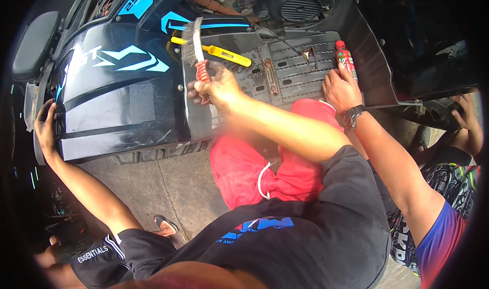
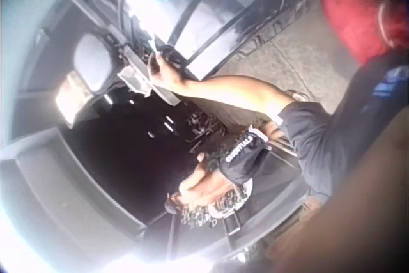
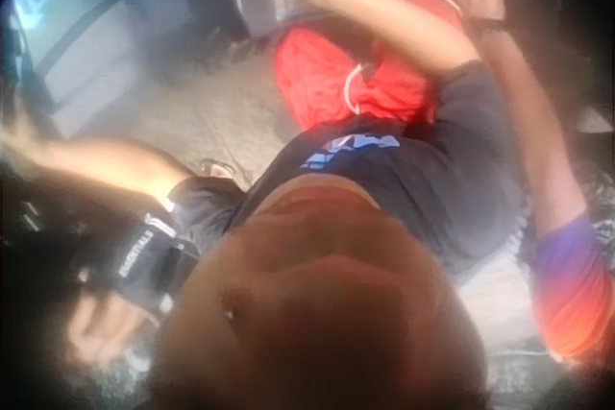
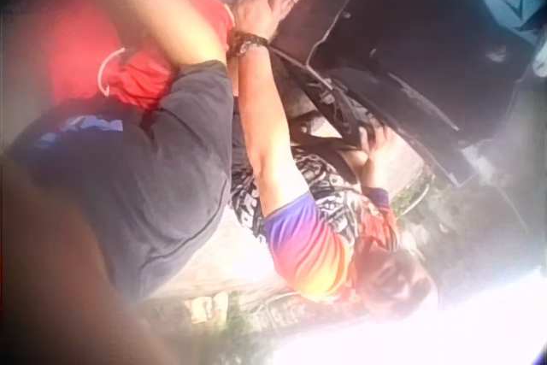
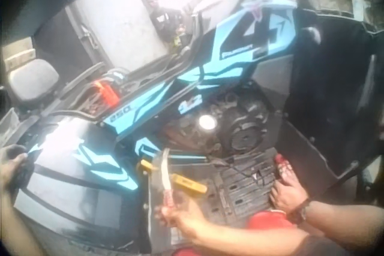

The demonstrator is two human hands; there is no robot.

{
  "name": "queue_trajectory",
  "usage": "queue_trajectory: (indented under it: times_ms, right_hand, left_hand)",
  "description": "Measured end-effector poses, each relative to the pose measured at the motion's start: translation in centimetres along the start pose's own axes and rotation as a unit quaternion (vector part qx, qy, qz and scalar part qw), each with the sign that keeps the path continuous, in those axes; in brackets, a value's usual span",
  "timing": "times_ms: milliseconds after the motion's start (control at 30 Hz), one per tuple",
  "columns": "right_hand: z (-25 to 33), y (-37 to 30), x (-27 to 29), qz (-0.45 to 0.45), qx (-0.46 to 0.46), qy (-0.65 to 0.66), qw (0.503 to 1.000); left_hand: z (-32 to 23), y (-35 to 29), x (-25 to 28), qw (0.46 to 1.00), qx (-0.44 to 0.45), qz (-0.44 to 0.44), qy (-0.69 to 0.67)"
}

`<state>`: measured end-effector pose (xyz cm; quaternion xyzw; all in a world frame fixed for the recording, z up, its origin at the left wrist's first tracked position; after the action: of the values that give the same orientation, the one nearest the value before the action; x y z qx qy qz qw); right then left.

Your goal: The person cleans and scrapes parts of an all-terrain vehicle using a wire brush and a screwdriver, while another person assists by holding a bottle.

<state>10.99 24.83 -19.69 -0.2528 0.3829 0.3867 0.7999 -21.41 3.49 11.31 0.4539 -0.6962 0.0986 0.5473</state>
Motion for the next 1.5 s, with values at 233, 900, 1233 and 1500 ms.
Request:
queue_trajectory:
  times_ms: [233,900,1233,1500]
  right_hand:
    - [-0.2,-0.5,0.8,0.024,-0.014,-0.058,0.998]
    - [3.4,-4.0,2.5,-0.061,0.345,-0.552,0.756]
    - [5.3,-7.6,9.6,-0.256,0.268,-0.69,0.622]
    - [7.5,0.5,9.7,-0.26,0.081,-0.753,0.598]
  left_hand:
    - [-0.7,-0.4,-0.3,1.0,-0.003,0.005,-0.016]
    - [-0.9,0.2,-0.2,0.999,-0.023,-0.002,0.028]
    - [-1.8,-0.6,-1.1,0.999,-0.029,0.015,0.022]
    - [-2.3,-1.3,-1.4,0.998,-0.057,0.021,0.03]
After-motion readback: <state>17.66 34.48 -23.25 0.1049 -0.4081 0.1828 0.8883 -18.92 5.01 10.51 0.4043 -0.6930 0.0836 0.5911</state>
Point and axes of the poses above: each hand's wrist, its own y-axis towards the middle knuckle, its own x-axis out of the back of the hand, z = x × y, the point moved 1 cm from there along y, towards the middle knuckle, and after that the axes turned 5 degrees about x, right-handed, at the moved point
